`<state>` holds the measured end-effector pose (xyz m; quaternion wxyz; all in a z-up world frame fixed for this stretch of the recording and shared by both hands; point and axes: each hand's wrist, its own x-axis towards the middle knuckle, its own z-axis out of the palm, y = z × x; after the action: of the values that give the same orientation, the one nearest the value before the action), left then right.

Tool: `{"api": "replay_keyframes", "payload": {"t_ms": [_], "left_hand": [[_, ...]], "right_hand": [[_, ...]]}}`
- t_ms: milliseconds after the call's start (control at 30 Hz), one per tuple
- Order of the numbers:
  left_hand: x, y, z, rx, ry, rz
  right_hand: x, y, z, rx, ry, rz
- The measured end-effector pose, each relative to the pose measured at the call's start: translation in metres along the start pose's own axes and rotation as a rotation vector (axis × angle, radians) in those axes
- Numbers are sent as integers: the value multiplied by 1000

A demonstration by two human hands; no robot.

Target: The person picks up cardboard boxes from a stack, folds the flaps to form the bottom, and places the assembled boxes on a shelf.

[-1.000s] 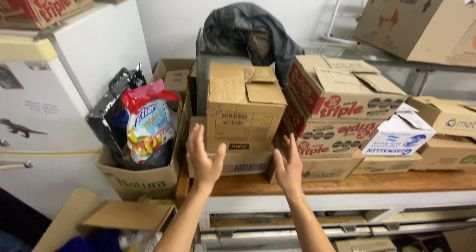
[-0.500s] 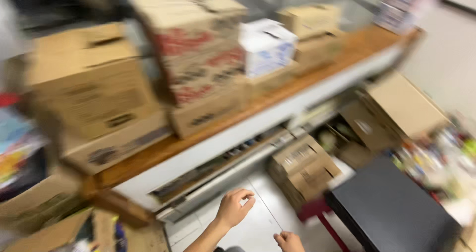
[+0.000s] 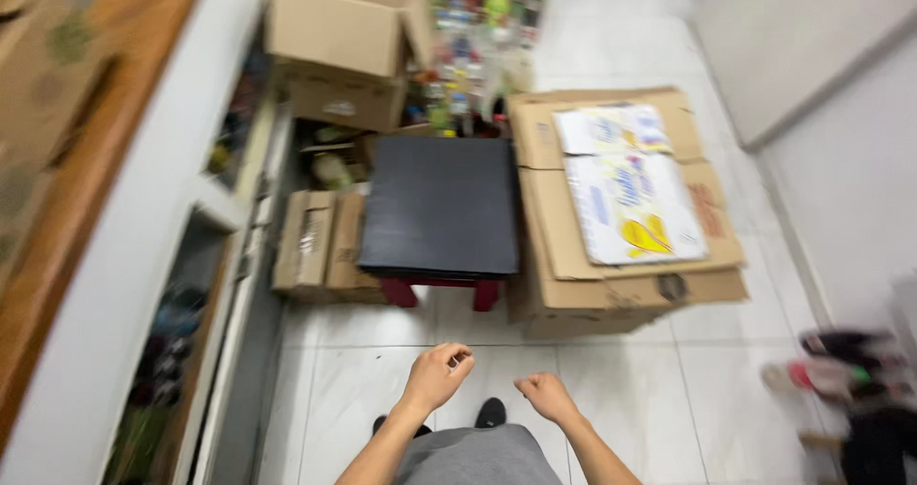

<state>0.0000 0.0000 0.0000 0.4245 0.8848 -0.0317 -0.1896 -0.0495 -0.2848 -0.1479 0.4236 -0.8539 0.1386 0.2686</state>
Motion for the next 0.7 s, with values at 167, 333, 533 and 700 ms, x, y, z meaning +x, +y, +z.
{"api": "replay_keyframes", "payload": {"t_ms": [167,333,533,700], "left_hand": [[56,64,18,94,-183,74],[126,93,25,134,-343,56],[225,106,36,151,-421,107],[290,128,34,114,-552,138]], "right_hand": [[-17,4,-49,194,119,61],[-1,-5,-73,305,239,122],[36,-25,-103,281,369,162],[64,-51,-140,492,477,283]]}}
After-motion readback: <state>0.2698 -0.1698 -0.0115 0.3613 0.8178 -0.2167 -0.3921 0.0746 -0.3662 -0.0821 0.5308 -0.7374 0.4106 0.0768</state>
